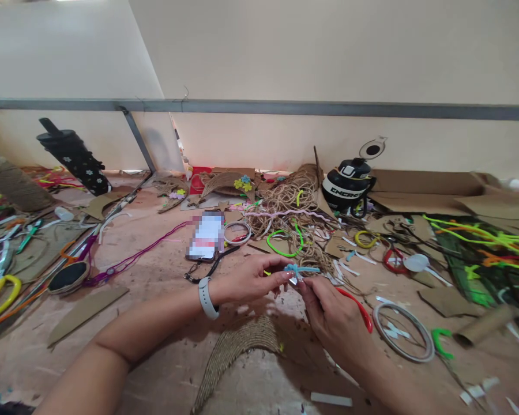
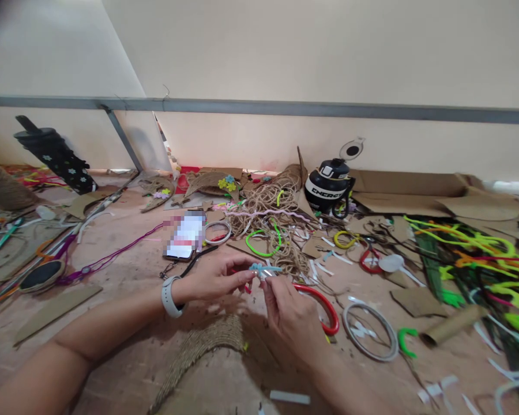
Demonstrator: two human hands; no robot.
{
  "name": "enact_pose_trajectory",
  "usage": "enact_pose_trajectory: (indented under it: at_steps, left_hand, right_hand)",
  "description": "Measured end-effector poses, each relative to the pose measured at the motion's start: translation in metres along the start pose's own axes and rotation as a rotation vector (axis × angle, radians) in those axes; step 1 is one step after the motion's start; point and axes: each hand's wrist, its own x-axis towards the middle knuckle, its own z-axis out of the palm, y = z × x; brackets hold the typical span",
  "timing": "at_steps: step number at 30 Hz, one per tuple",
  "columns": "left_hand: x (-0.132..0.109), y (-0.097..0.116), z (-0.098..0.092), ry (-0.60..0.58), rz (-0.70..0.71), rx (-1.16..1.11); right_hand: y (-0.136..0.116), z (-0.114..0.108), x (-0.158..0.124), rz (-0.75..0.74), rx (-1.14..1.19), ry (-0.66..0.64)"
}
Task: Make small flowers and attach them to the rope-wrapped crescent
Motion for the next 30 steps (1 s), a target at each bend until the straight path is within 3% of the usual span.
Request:
enact_pose_trajectory:
  at_steps: [6, 9, 11, 13, 18, 21, 26, 28, 30]
  left_hand:
    - [0.003, -0.001, -0.001, -0.020, -0.005, 0.014]
    - [0.002, 0.002, -0.003, 0.014, 0.051, 0.198]
    - [0.000, 0.005, -0.004, 0.026, 0.122, 0.372]
    - [-0.002, 0.007, -0.004, 0.036, 0.185, 0.580]
    - [-0.008, 0.015, 0.000, -0.031, 0.189, 1.033]
    - [-0.011, 0.019, 0.003, -0.091, 0.187, 1.158]
    - [-0.012, 0.023, 0.005, -0.171, 0.206, 1.252]
    - [-0.012, 0.022, 0.004, -0.182, 0.210, 1.247]
    - [-0.011, 0.019, 0.003, -0.176, 0.232, 1.231]
  right_hand:
    - [-0.003, -0.010, 0.006, 0.463, 0.608, -0.241]
    - [-0.001, -0.013, 0.011, 0.687, 0.875, -0.305]
    - [0.003, -0.013, 0.012, 0.719, 0.891, -0.322]
    - [0.007, -0.011, 0.010, 0.601, 0.711, -0.309]
    - [0.012, -0.007, 0.004, 0.002, -0.149, -0.071]
    - [0.010, -0.007, 0.005, -0.230, -0.348, -0.078]
    - [0.011, -0.004, 0.003, -0.311, -0.400, -0.129]
    - [0.013, -0.002, 0.002, -0.225, -0.303, -0.200]
    - [0.014, -0.003, 0.003, -0.039, -0.100, -0.306]
